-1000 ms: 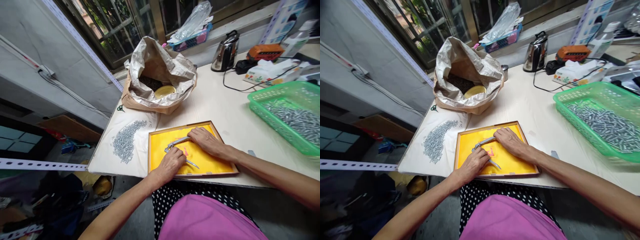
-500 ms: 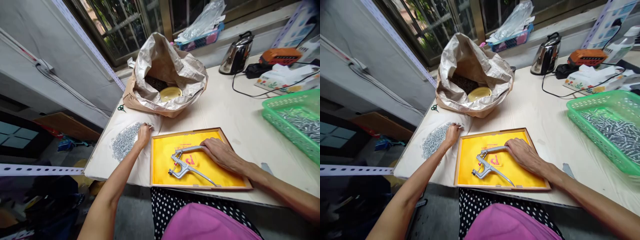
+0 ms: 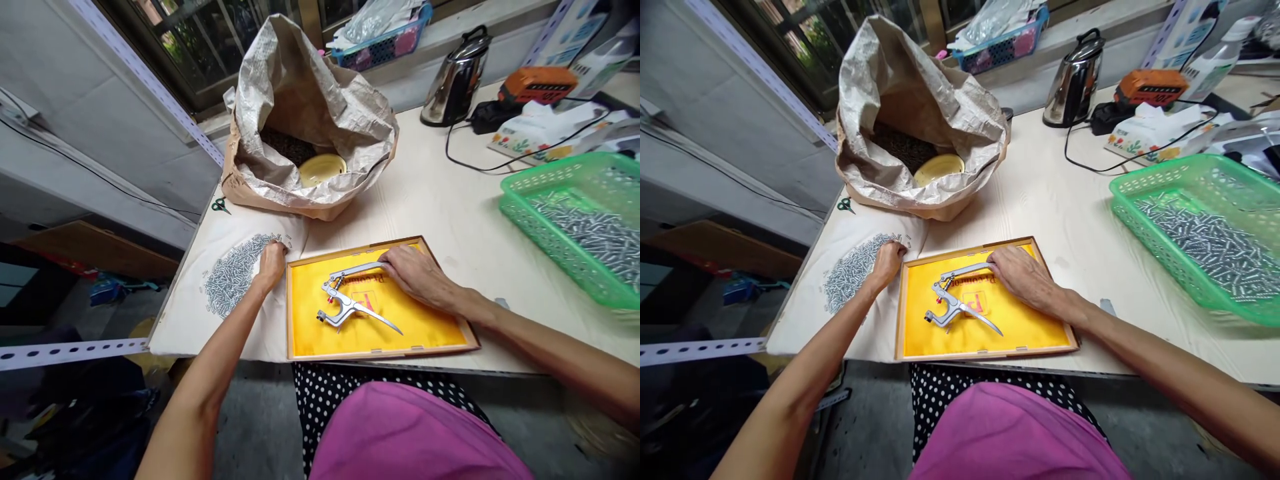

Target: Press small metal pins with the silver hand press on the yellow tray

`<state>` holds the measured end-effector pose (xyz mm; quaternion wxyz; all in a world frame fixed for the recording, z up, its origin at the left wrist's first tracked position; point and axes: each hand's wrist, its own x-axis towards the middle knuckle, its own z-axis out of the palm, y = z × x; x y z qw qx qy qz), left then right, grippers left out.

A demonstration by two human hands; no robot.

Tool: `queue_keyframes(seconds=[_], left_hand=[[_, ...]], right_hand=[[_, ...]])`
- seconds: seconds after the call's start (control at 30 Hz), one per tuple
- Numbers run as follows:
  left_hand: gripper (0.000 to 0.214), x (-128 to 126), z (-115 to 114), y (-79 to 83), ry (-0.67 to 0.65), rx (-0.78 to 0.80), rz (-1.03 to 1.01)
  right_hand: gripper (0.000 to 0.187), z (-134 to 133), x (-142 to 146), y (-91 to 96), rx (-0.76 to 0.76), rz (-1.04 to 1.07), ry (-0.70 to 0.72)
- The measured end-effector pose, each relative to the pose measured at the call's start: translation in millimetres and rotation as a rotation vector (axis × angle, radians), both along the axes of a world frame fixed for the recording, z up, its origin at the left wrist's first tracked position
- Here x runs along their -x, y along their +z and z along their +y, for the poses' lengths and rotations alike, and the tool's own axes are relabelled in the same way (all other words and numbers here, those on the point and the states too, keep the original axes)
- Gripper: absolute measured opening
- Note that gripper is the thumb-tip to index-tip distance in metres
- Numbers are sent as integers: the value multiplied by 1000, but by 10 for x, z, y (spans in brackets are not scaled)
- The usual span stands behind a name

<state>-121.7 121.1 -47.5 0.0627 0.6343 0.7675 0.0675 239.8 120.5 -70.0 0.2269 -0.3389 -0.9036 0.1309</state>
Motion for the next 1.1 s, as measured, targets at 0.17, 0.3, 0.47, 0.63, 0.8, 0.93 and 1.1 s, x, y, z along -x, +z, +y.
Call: queue_keyframes(seconds=[0.17,0.3,0.47,0.63,0.8,0.93,1.1], left_hand=[[21,-224,-338,257,123,-114,-379],[25,-599,-859,319,80,-6,-770],[20,-852,-1236,78,130,46,-868],[11,-819,-1193,-12,81,94,-731],[7,-815,-1116,61,40,150,-600],[10,-838,-1113,87,38,125,-495],[27,-884,-1068,135,115,216,-450]], right_hand=[[33,40,81,-14,-31,-64,13],[34,113,108,10,-55,-30,19],[34,162,164,-17,-73,-28,39],[34,182,206,-69,-92,-48,43],[33,194,226,-99,-100,-63,43],[33,200,226,-109,-107,-68,53],[34,211,222,-115,-117,-93,60]])
